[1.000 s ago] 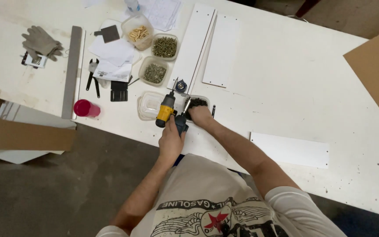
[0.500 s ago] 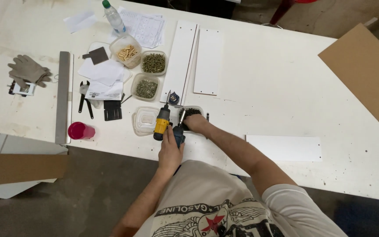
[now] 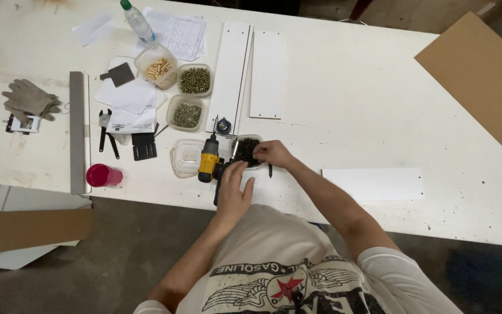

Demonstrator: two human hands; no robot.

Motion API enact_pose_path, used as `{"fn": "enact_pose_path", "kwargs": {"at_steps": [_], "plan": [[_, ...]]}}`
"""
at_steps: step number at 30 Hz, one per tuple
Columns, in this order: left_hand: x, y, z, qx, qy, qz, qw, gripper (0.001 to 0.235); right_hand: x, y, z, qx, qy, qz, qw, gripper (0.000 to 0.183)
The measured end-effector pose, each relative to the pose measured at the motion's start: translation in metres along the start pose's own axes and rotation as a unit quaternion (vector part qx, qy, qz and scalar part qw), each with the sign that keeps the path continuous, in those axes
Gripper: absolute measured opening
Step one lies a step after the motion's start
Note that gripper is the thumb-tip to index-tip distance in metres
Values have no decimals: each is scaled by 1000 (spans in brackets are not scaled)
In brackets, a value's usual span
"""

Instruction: Assembling wooden cabinet components by aligning panels and fastening them with screws using a power drill.

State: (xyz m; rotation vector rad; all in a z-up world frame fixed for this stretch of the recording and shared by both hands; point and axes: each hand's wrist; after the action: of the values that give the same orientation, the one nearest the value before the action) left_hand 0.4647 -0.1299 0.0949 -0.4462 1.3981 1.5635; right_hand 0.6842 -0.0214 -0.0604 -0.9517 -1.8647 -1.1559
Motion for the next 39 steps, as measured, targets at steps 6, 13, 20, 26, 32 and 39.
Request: {"fn": "enact_pose_path", "kwargs": {"at_steps": [6,13,20,26,32,39], "plan": [[-20,-22,36,77,145,-154,974,51,25,44,-43,-13,-48,312,949,26],[31,-70,77,48,312,-489,813,41,118,53,-84,-43,-26,258,965,27],[40,-23,102,-56,260,-444,856,27,49,13,-31,-125,3,159,979,24],[34,2,95,-53,232,-479,845,31,-53,-68,46,-11,89,-321,943,14],[45,1,78,-29,229,-488,842,32,-74,-100,81,-26,113,-504,856,14],[50,-2,71,-10,228,-487,843,34,-124,-116,96,4,173,-666,726,14]]}}
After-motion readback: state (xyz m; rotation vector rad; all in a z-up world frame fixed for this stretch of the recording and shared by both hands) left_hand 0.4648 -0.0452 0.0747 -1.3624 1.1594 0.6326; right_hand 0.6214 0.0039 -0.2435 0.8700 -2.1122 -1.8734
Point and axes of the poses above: each hand's wrist, its own z-axis towards the middle knuckle, its own y-axis out of the back of the hand, x = y × z, and after that the axes turned 3 degrees about -y, right-handed
